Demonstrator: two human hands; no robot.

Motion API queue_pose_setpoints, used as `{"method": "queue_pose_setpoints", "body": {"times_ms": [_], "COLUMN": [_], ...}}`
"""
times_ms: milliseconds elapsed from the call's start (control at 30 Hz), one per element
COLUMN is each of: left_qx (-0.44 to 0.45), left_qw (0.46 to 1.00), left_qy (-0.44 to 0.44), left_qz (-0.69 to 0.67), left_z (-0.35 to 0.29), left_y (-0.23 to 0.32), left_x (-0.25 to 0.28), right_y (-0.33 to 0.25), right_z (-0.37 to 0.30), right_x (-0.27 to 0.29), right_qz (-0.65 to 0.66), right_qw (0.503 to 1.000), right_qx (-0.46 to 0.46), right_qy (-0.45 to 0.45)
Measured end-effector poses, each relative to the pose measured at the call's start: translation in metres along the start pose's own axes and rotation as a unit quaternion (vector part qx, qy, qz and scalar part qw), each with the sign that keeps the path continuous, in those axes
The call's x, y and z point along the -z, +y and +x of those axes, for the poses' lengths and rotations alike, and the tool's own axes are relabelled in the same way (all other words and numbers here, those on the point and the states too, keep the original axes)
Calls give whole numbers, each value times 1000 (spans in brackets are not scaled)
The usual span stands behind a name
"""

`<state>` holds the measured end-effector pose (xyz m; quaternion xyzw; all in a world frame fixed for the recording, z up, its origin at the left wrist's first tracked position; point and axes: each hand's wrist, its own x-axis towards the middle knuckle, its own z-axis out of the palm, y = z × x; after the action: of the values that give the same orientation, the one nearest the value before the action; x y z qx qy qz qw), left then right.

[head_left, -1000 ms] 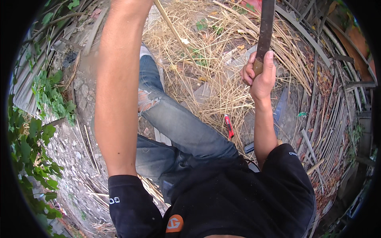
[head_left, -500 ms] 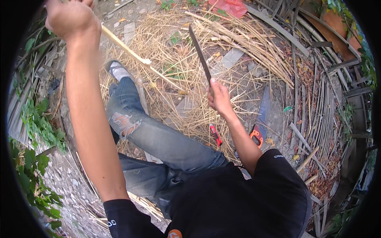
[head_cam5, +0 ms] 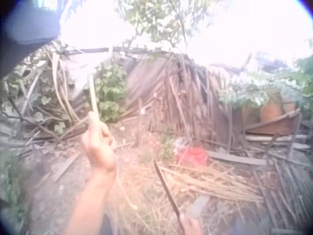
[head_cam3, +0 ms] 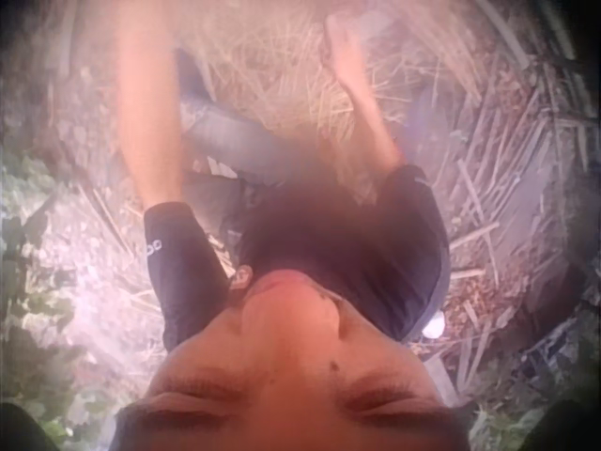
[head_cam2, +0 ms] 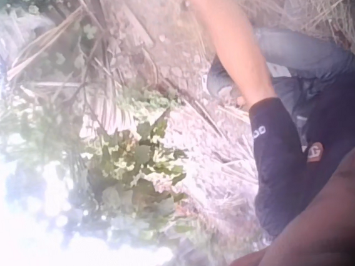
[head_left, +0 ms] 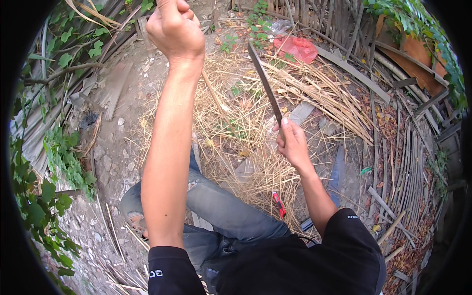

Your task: The person sits on the ground and uses a red knife to split a long bamboo stick into thin strips. They then use a machete to further split and shape the bamboo pieces.

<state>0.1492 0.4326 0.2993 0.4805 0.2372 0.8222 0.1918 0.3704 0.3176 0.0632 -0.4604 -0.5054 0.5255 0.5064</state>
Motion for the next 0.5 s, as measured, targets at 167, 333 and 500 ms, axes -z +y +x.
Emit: {"method": "queue_pose_setpoints", "body": {"times_ms": [167, 333, 500], "left_qx": [-4, -118, 3], "left_qw": [1000, 990, 1000], "left_qy": [6, 24, 8], "left_qz": [-18, 79, 14], "left_z": [2, -1, -6], "left_y": [-16, -24, -2], "left_x": [-16, -27, -19], "right_y": [-65, 30, 89], "right_z": [-47, -97, -83], "right_x": [-16, -33, -7], "right_qz": [173, -4, -25], "right_qw": [981, 996, 922], "right_qx": [88, -48, -375], "right_qy": [-19, -78, -93]}}
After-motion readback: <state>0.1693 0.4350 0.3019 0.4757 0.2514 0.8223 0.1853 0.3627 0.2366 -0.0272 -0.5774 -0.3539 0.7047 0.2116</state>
